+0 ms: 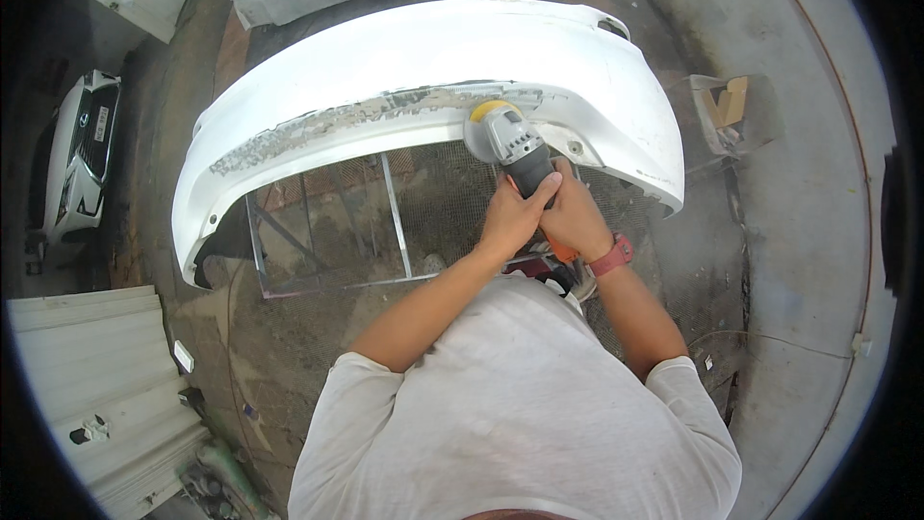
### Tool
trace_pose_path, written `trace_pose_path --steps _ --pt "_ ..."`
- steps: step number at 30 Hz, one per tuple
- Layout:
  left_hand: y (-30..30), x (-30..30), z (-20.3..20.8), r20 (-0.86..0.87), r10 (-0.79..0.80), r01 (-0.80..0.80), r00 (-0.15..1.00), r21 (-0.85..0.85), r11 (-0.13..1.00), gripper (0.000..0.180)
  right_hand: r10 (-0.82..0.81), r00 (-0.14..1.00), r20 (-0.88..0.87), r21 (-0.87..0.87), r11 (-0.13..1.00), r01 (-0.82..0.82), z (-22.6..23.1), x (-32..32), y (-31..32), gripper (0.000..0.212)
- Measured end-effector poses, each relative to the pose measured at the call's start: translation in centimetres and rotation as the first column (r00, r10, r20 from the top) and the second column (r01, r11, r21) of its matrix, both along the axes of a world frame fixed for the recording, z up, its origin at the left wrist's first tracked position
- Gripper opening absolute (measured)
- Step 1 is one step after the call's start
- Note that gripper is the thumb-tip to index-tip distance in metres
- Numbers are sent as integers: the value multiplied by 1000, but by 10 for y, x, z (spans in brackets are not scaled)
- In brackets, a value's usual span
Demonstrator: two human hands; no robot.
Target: The person uses an angle grinder to sand the surface of a white car bumper mounted on a metal stand. The person moves the grinder along the bumper's surface to remove material and smooth the area.
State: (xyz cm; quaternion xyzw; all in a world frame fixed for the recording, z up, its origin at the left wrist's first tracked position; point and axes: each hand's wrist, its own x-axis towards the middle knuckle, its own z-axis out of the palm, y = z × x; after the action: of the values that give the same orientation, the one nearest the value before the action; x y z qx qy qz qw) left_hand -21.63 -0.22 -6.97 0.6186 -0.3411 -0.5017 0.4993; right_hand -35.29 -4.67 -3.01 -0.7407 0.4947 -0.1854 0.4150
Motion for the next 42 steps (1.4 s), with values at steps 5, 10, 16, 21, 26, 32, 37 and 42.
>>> trace_pose_path --steps 5,10,16,21,26,32,37,42 --pt "-3 -3 8 -31 -66 66 997 11 998 70 -62 998 -5 -53 997 62 1 -3 2 55" --pt "-5 -11 -6 -112 -52 51 992 -7 999 73 -30 998 -50 -66 997 27 6 -9 -1 53" --pt "-7 -14 16 -76 -94 98 993 49 994 76 -81 995 -51 -85 993 77 0 -19 -2 55" --pt "-11 -22 3 -102 -96 98 990 18 995 74 -114 991 -77 -97 990 107 9 -20 3 58" --pt "-15 -28 -10 -158 -98 97 983 -17 995 70 -93 991 -93 -72 994 86 19 -22 -1 57" --pt "-18 -30 6 -47 -146 143 988 -50 988 83 -136 981 -137 -55 990 130 16 -30 -2 61" --pt "-21 -30 11 -104 -156 152 982 -45 987 84 -147 987 -70 -118 983 138 11 -31 0 54" --pt "-20 -31 6 -138 -165 167 977 2 986 78 -118 979 -168 -94 990 104 15 -33 -3 53"
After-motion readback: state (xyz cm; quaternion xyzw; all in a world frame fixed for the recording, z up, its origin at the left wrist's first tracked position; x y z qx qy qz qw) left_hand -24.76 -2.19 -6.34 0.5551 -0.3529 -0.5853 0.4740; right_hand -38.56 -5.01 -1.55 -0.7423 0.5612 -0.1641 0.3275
